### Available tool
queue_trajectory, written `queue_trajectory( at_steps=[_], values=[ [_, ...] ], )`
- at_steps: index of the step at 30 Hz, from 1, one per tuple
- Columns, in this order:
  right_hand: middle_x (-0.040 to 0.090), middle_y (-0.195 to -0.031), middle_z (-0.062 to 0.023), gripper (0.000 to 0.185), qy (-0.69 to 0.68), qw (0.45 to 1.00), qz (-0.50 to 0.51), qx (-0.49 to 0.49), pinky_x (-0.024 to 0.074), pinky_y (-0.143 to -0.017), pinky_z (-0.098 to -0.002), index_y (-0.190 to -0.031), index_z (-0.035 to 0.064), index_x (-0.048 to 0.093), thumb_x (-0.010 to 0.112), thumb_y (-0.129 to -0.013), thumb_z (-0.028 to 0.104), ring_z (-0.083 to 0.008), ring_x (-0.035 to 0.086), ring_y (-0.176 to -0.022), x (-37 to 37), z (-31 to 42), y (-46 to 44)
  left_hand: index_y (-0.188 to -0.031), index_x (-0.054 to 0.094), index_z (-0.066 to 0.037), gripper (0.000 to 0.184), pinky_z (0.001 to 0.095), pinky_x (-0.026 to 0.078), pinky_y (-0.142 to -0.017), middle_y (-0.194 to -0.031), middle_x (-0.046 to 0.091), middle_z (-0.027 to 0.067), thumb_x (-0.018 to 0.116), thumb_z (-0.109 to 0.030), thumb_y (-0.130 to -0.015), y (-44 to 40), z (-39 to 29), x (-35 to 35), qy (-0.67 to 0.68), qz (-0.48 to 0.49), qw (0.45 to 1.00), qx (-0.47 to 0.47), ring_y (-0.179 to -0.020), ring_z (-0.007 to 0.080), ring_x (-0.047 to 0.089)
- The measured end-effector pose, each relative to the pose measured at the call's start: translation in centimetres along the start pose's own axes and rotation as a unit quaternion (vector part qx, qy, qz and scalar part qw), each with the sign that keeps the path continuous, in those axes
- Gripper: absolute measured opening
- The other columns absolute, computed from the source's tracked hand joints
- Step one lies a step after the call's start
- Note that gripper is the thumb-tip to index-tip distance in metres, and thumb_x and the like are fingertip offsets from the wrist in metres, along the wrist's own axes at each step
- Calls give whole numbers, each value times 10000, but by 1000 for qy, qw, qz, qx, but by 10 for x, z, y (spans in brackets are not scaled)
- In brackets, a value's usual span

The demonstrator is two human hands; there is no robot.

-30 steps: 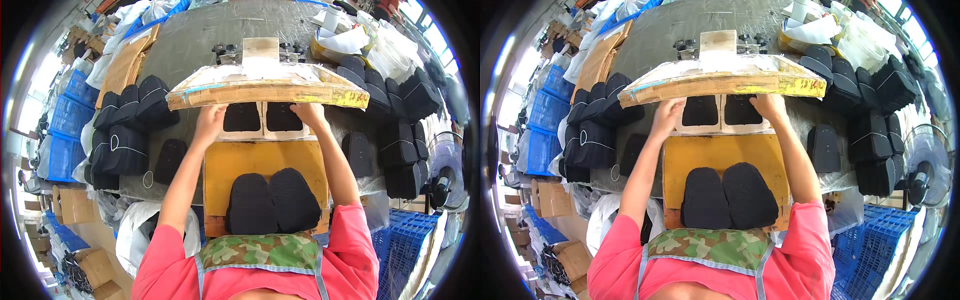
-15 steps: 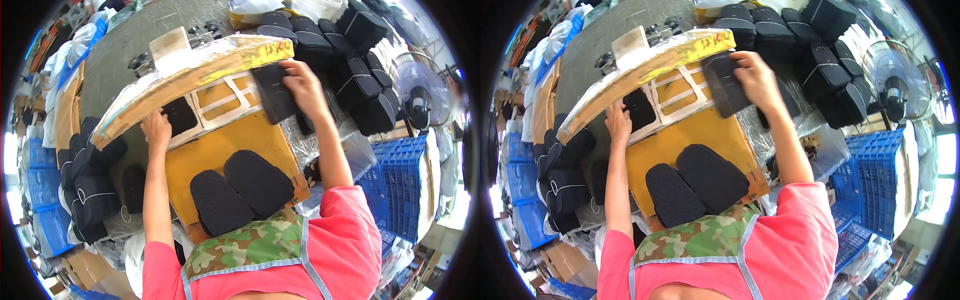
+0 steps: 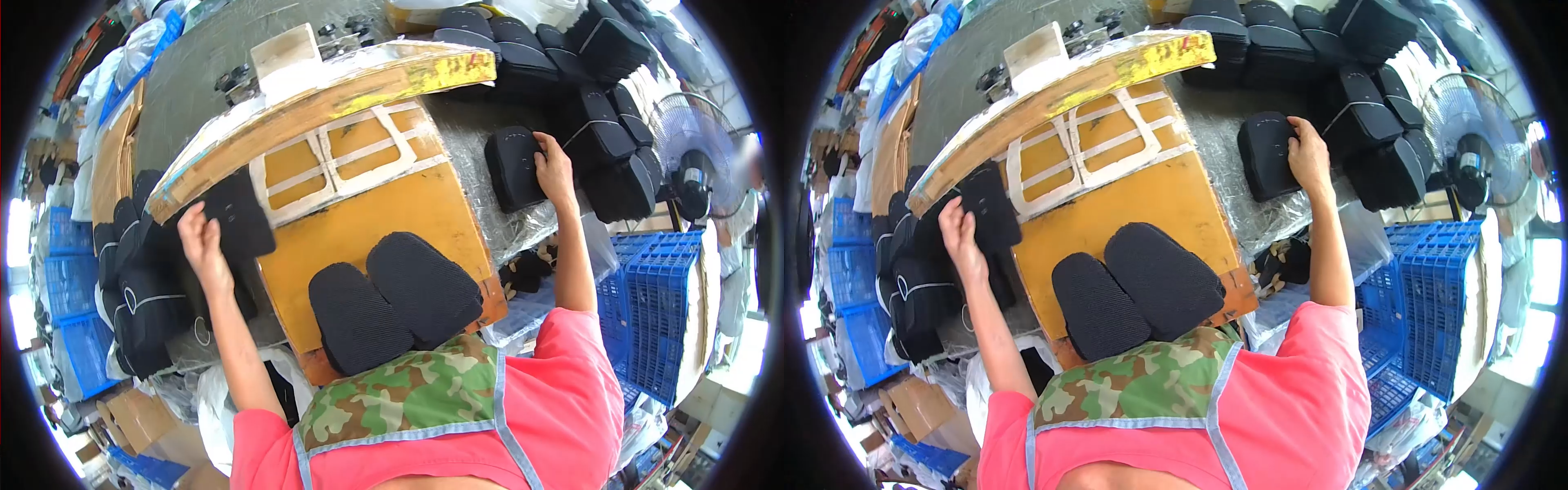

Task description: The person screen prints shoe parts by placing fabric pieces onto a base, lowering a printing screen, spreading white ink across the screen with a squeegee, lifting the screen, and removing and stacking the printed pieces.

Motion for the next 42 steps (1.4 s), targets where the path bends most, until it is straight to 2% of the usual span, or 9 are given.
queue_trajectory(
  at_steps=[6, 9, 12, 17, 20, 24, 27, 36, 42],
  values=[
    [604, -1211, -171, 399, 133, 989, 31, -51, 411, -1001, -394, -1246, 44, 567, 600, -858, 130, -330, 535, -1174, -4, 12, -1, -1108, 606, -43, 233, 257, 361, -946, -1117, 572, 12, 614, -100, -882, 56, -16, -106, -89, -71, 992, -49, -1064, 126, 508],
    [444, -1365, -256, 783, 106, 990, 79, -43, 346, -1063, -434, -1386, -8, 412, 736, -788, 379, -386, 417, -1283, 4, 18, 9, -1064, 621, -40, 202, 271, 370, -952, -1075, 613, 18, 571, -41, -868, 80, -13, -147, -153, -105, 979, -84, -1055, 131, 534],
    [357, -1420, -279, 994, 113, 981, 154, -35, 341, -1075, -444, -1451, 17, 300, 801, -687, 410, -417, 388, -1302, 18, 15, 16, -1059, 627, -43, 207, 227, 371, -905, -1025, 611, -8, 561, -8, -866, 93, 4, -170, -108, -115, 980, -118, -980, 81, 525],
    [344, -1436, -275, 976, 151, 976, 147, -46, 348, -1067, -462, -1439, 30, 319, 812, -672, 378, -426, 389, -1299, 23, 11, 16, -1044, 629, -40, 230, 229, 406, -805, -960, 598, -18, 525, 61, -864, 81, 21, -151, -53, -76, 989, -116, -847, 52, 512],
    [325, -1468, -227, 917, 175, 976, 107, -76, 348, -1065, -466, -1445, 53, 317, 783, -703, 321, -408, 387, -1306, 12, 31, 23, -1059, 623, -68, 246, 220, 393, -845, -957, 608, -25, 545, 57, -862, 74, 44, -140, -203, -41, 964, -168, -906, 47, 537],
    [481, -1366, -166, 703, 113, 981, 124, -98, 379, -1039, -420, -1376, 47, 439, 735, -753, 180, -329, 483, -1244, -12, 100, 42, -1009, 613, -81, 296, 346, 435, -858, -961, 567, 77, 528, 103, -793, 70, 31, -115, -452, -20, 891, 30, -948, 241, 569],
    [644, -1147, -134, 525, -59, 969, 220, -95, 412, -997, -353, -1243, 11, 575, 705, -734, 27, -248, 584, -1125, -16, 156, 62, -995, 608, -93, 353, 415, 437, -869, -988, 540, 110, 487, 146, -765, 70, 29, -110, -430, -7, 903, 5, -1005, 321, 541],
    [510, -1314, -142, 797, 16, 864, 399, -306, 369, -1025, -432, -1316, 38, 484, 819, -617, 227, -337, 492, -1204, 31, 244, 119, -1123, 589, -118, 536, 434, 370, -1025, -1314, 493, 122, 418, 178, -710, 79, 10, -104, -422, 4, 907, -16, -1226, 344, 468],
    [506, -1311, -144, 827, 20, 858, 434, -275, 367, -1024, -436, -1335, 37, 453, 820, -616, 217, -337, 485, -1209, 43, 239, 125, -1177, 569, -120, 704, 460, 290, -1097, -1433, 382, 114, 393, 221, -587, 110, -7, -105, -452, 3, 892, -11, -1345, 338, 343]
  ],
)
Point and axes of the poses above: each hand's wrist, its own y-axis away from the middle knuckle, its own x-axis out of the palm, z = x × y, the point moved 6 cm from there along -y, towards the middle knuckle
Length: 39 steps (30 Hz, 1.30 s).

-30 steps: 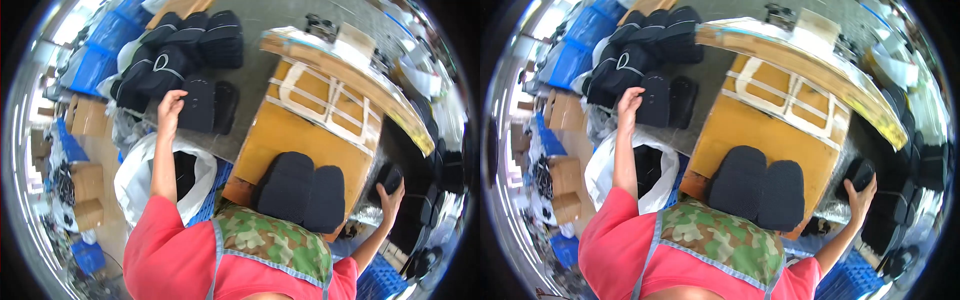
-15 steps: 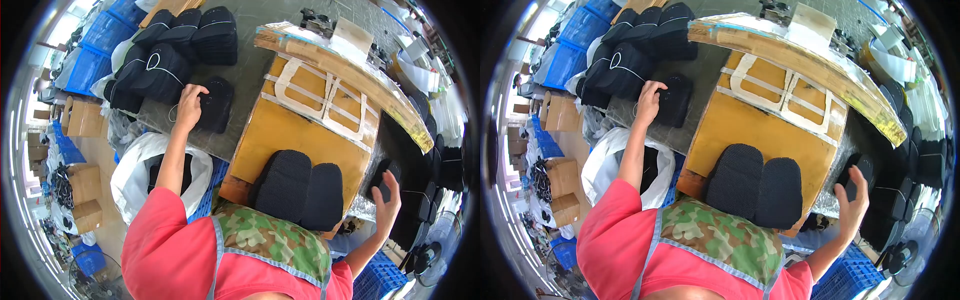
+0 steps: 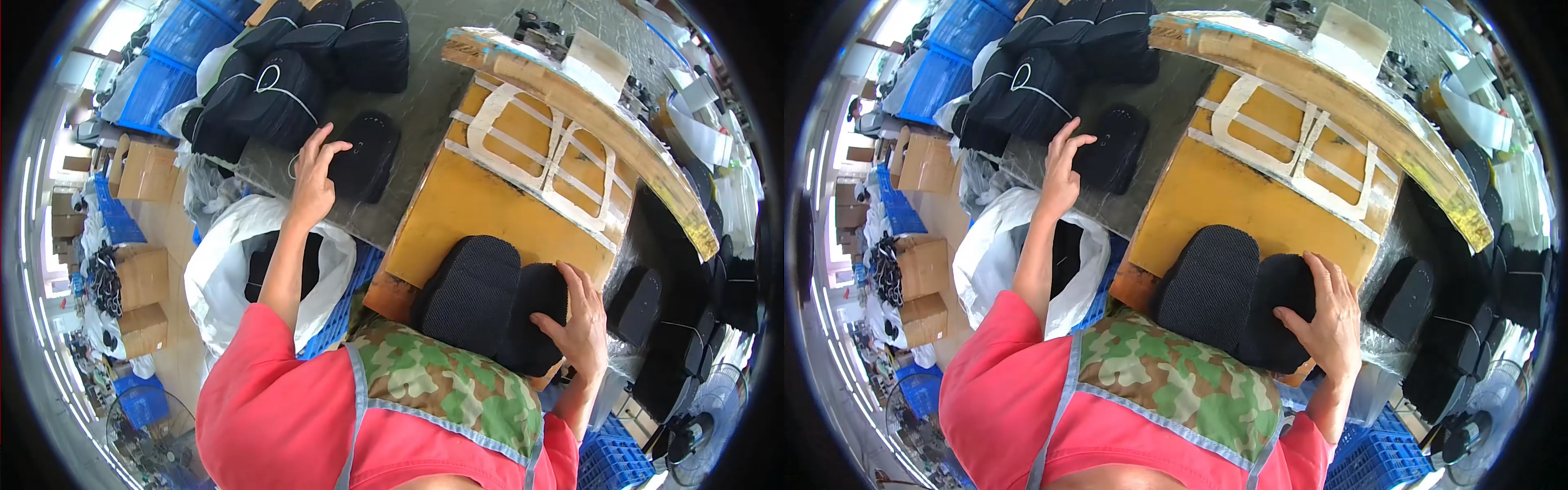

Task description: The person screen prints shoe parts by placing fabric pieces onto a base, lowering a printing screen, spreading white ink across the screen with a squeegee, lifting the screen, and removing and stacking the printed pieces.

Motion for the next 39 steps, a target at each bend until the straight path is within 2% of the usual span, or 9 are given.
queue_trajectory(
  at_steps=[5, 10, 12, 14, 16, 21, 24, 33, 39],
  values=[
    [538, -1279, -153, 789, 36, 998, -39, -24, 365, -1019, -443, -1321, 37, 468, 814, -632, 203, -345, 506, -1183, -17, 9, -9, -1301, 471, -138, 818, 447, 283, -1114, -1454, 338, 142, 389, 240, -580, 19, 13, 0, 52, -21, 998, -42, -1358, 359, 321],
    [598, -1207, -170, 697, 32, 979, -54, -193, 388, -997, -434, -1294, 27, 517, 785, -690, 248, -366, 522, -1152, -27, 71, -88, -1395, 379, -139, 881, 442, 291, -1110, -1428, 345, 186, 390, 238, -600, 19, 19, 11, 70, -37, 995, -59, -1345, 387, 326],
    [612, -1187, -163, 630, 65, 945, -63, -315, 387, -978, -427, -1254, 19, 548, 761, -734, 306, -354, 547, -1106, -1, 97, -131, -1415, 362, -133, 886, 446, 299, -1101, -1411, 357, 197, 391, 236, -610, 18, 25, 16, 60, -46, 996, -48, -1331, 395, 339],
    [643, -1123, -156, 536, 117, 931, -10, -347, 369, -976, -436, -1145, 17, 637, 702, -779, 403, -325, 567, -1080, 46, 125, -169, -1414, 360, -106, 832, 447, 346, -1041, -1338, 406, 206, 393, 209, -644, 18, 24, 15, 36, -61, 996, -45, -1262, 409, 394],
    [667, -1053, -172, 608, 267, 908, 120, -299, 325, -1008, -481, -1046, 16, 700, 626, -789, 561, -321, 574, -1071, 85, 164, -189, -1407, 365, -96, 798, 460, 363, -1012, -1283, 428, 204, 414, 192, -664, 17, 21, 14, 17, -65, 996, -63, -1212, 413, 422],
    [673, -1003, -195, 768, 338, 883, 162, -283, 248, -1013, -616, -982, 8, 727, 594, -717, 716, -350, 576, -1059, 153, 192, -211, -1408, 360, -77, 798, 460, 395, -961, -1200, 437, 203, 463, 184, -661, 17, 18, 18, 13, -56, 993, -101, -1144, 413, 454],
    [663, -1094, -198, 698, 355, 875, 194, -266, 213, -999, -672, -1076, 39, 710, 613, -758, 652, -376, 562, -1124, 163, 192, -218, -1423, 333, -89, 851, 464, 408, -969, -1244, 394, 210, 409, 225, -635, 17, 20, 22, 40, -39, 989, -136, -1179, 437, 443],
    [673, -1040, -155, 611, 329, 889, 210, -238, 254, -993, -609, -1027, 47, 721, 675, -738, 584, -336, 579, -1080, 161, 186, -228, -1421, 318, -51, 849, 465, 432, -935, -1186, 401, 226, 478, 214, -630, 16, 12, 24, 19, -38, 992, -119, -1121, 437, 466],
    [674, -990, -164, 577, 301, 898, 176, -267, 296, -980, -581, -985, 39, 725, 681, -729, 554, -320, 592, -1043, 123, 174, -216, -1439, 307, -80, 877, 485, 363, -1029, -1363, 339, 242, 504, 202, -632, 21, 8, 18, -22, -34, 994, -104, -1248, 432, 395]
  ],
)
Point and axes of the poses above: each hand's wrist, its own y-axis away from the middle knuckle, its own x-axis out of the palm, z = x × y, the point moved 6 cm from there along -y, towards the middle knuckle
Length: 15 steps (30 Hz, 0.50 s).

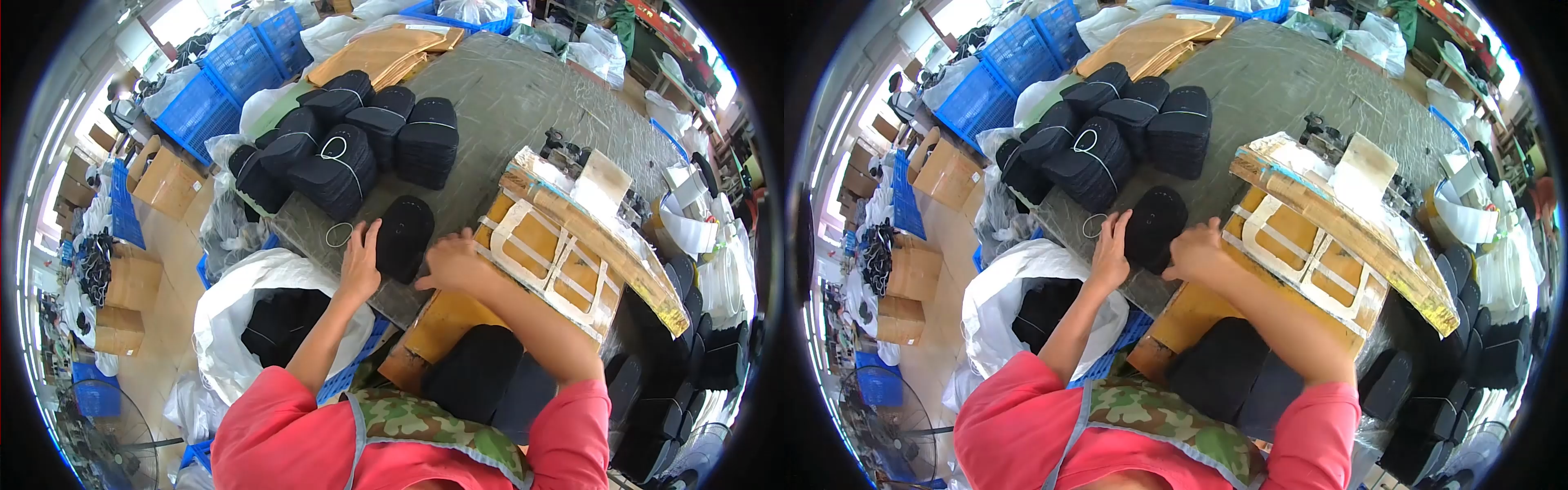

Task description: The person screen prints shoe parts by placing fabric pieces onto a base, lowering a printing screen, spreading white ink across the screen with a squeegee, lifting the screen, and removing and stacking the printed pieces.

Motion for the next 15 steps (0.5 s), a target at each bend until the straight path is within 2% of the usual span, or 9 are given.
queue_trajectory(
  at_steps=[3, 5, 7, 9, 10, 11, 12, 13, 15],
  values=[
    [668, -997, -157, 543, -83, 991, -100, 26, 354, -966, -520, -1004, 39, 709, 697, -732, 509, -324, 591, -1022, -33, -35, 65, -1442, 314, -92, 879, 492, 300, -1076, -1437, 292, 224, 508, 195, -635, 9, -9, -25, -21, 5, 999, -30, -1307, 419, 341],
    [657, -1033, -143, 440, -164, 940, -295, -41, 390, -956, -458, -1025, 36, 681, 736, -748, 373, -326, 583, -1021, -54, -59, 125, -1414, 363, -86, 806, 481, 300, -1070, -1412, 344, 194, 457, 195, -664, 13, -24, -48, -2, -48, 999, 12, -1288, 395, 366],
    [645, -1058, -143, 352, -187, 927, -323, 25, 406, -950, -405, -1029, 34, 655, 756, -749, 222, -323, 579, -1034, -72, -73, 183, -1323, 464, -56, 673, 442, 356, -1025, -1299, 449, 188, 455, 175, -690, 10, -44, -69, 87, -99, 989, 73, -1209, 368, 448],
    [644, -1049, -145, 327, -236, 915, -310, 109, 425, -934, -399, -1010, 31, 646, 764, -740, 172, -317, 576, -1044, -62, -85, 230, -1192, 543, -14, 470, 382, 415, -949, -1142, 536, 173, 486, 128, -747, 3, -78, -102, 201, -134, 961, 134, -1078, 314, 535],
    [645, -1049, -140, 335, -259, 912, -291, 128, 431, -928, -401, -1016, 30, 645, 766, -738, 173, -319, 576, -1047, -48, -89, 245, -1103, 566, 15, 296, 335, 433, -899, -1051, 568, 164, 523, 50, -812, -1, -92, -119, 245, -156, 943, 162, -964, 261, 564],
    [645, -1048, -135, 344, -283, 908, -271, 150, 437, -922, -403, -1022, 29, 644, 768, -736, 173, -320, 576, -1050, -33, -92, 260, -1044, 564, 13, 197, 347, 439, -898, -1027, 576, 152, 516, 3, -853, -2, -112, -139, 319, -162, 915, 186, -924, 249, 568],
    [646, -1047, -130, 352, -307, 901, -250, 176, 442, -917, -405, -1028, 28, 643, 769, -733, 174, -321, 575, -1053, -17, -93, 274, -997, 568, -6, 154, 400, 468, -882, -991, 582, 137, 532, -20, -849, -2, -134, -162, 350, -219, 865, 286, -900, 261, 576],
    [638, -1061, -128, 378, -305, 900, -254, 178, 452, -911, -408, -1043, 22, 637, 773, -722, 170, -330, 578, -1053, -3, -91, 284, -1000, 504, -80, 96, 487, 487, -843, -950, 541, 126, 515, -148, -934, 4, -161, -186, 315, -239, 854, 338, -809, 242, 548],
    [627, -1086, -133, 392, -292, 897, -257, 212, 448, -925, -407, -1052, 22, 635, 773, -716, 172, -334, 581, -1055, 16, -83, 300, -1026, 523, -131, 157, 508, 440, -894, -870, 502, 34, 562, -254, -937, 17, -195, -220, 343, -276, 791, 425, -820, 222, 505]
  ],
)
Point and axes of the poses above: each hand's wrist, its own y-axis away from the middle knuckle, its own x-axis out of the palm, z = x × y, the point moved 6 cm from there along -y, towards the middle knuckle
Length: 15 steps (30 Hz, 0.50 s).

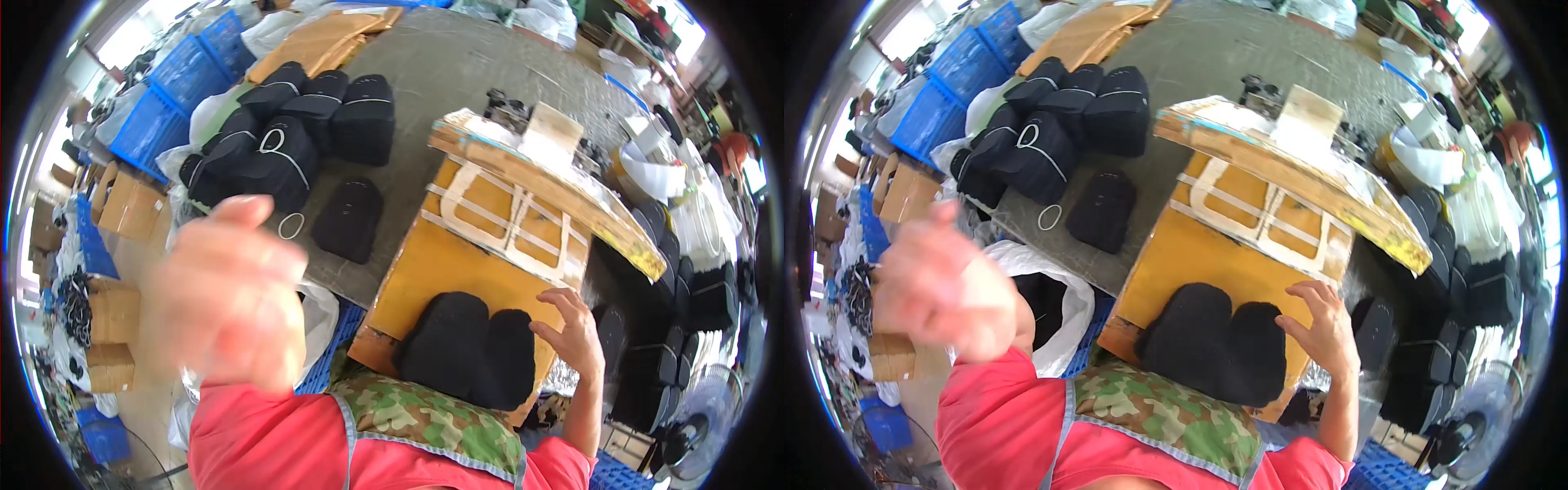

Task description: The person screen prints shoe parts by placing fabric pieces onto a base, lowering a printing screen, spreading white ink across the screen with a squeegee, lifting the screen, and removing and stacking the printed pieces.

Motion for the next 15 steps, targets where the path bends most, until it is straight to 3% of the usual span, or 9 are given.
queue_trajectory(
  at_steps=[5, 9, 15],
  values=[
    [610, -1091, -134, 445, 7, 1000, 7, 30, 455, -908, -407, -1108, 38, 628, 768, -727, 220, -337, 578, -1050, 21, -13, 29, -992, 629, -193, 205, 528, 248, -1044, -927, 527, -79, 654, -368, -888, -30, -37, 7, 125, -142, 972, 138, -974, 208, 450],
    [565, -1187, -142, 561, 8, 998, 0, 56, 435, -947, -412, -1227, 31, 549, 758, -762, 264, -340, 553, -1093, 26, -7, 32, -993, 625, -183, 204, 525, 256, -1035, -929, 531, -69, 647, -358, -890, -40, -38, 16, 155, -173, 963, 133, -972, 212, 455],
    [569, -1154, -162, 568, 5, 1000, -8, -13, 450, -925, -415, -1265, 32, 509, 735, -785, 235, -348, 562, -1070, 39, -1, 24, -994, 620, -169, 203, 522, 268, -1022, -933, 536, -54, 638, -344, -893, -45, -36, 24, 182, -179, 958, 128, -968, 217, 462]
  ],
)
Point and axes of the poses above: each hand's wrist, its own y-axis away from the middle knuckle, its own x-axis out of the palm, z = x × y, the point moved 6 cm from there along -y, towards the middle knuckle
